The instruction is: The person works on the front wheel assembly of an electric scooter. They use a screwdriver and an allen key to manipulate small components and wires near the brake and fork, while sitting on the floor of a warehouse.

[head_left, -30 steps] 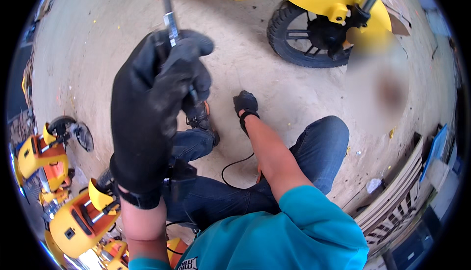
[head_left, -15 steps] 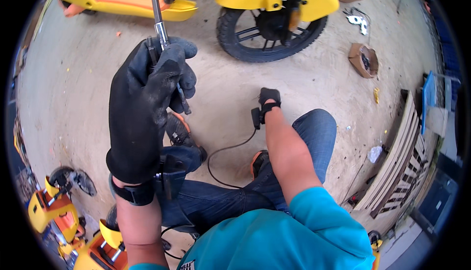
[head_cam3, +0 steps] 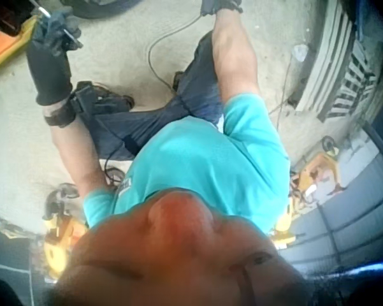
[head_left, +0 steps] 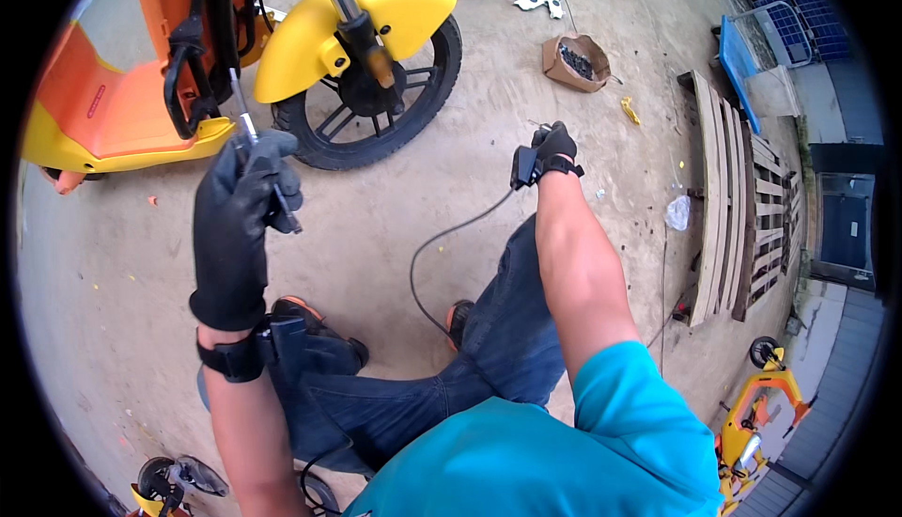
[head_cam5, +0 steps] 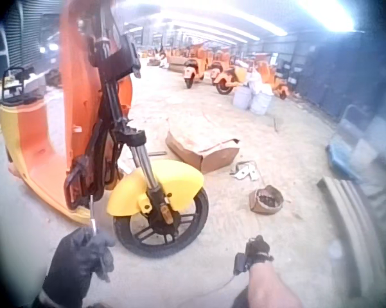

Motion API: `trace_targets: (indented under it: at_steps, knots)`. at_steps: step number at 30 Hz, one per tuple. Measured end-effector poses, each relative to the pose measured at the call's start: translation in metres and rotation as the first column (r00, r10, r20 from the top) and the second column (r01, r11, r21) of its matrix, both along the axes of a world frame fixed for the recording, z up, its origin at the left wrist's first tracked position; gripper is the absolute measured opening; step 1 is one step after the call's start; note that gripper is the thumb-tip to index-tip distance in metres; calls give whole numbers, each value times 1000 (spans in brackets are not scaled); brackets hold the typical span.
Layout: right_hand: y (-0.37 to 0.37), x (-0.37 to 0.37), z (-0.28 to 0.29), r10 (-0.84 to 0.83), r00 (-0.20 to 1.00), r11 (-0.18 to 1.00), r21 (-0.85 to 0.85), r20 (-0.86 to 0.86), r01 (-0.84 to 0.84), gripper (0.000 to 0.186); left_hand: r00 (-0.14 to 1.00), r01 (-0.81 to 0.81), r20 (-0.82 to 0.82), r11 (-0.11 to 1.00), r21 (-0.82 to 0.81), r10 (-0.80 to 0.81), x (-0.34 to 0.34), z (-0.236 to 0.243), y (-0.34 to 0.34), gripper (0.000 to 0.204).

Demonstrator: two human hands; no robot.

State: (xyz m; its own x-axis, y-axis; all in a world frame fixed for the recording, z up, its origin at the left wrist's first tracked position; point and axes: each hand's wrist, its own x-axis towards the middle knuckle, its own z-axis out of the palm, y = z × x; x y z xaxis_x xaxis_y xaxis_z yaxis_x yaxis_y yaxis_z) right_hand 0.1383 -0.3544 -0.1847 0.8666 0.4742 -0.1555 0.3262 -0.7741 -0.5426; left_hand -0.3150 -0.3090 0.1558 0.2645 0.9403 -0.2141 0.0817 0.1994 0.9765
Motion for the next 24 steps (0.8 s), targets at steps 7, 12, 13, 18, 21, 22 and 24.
trace_targets:
  at_steps: [7,12,13,18,21,22,24]
  knots:
    - [11,-43,45,507,853,856,-41,-123,-515,6,997,38,67,993,-114,-31,0,-12,5,29]
    - [29,-48,39,649,749,605,-507,-133,-615,12,1000,20,23,988,-151,-17,1,-21,0,28]
    - [34,-58,40,653,752,688,-345,-89,-638,12,999,44,28,983,-180,-40,3,-23,0,28]
    - [58,-157,107,456,352,873,489,-817,5,13,992,128,47,956,-264,-120,19,-38,0,25]
    - [49,-221,160,732,-98,666,738,-674,-108,41,988,151,37,939,-309,-147,31,-53,1,23]
    - [45,-237,172,705,-173,684,724,-688,-89,45,983,183,49,934,-308,-177,34,-59,2,23]
    - [40,-257,187,767,-147,617,781,-625,-97,37,982,175,0,919,-353,-187,38,-68,3,22]
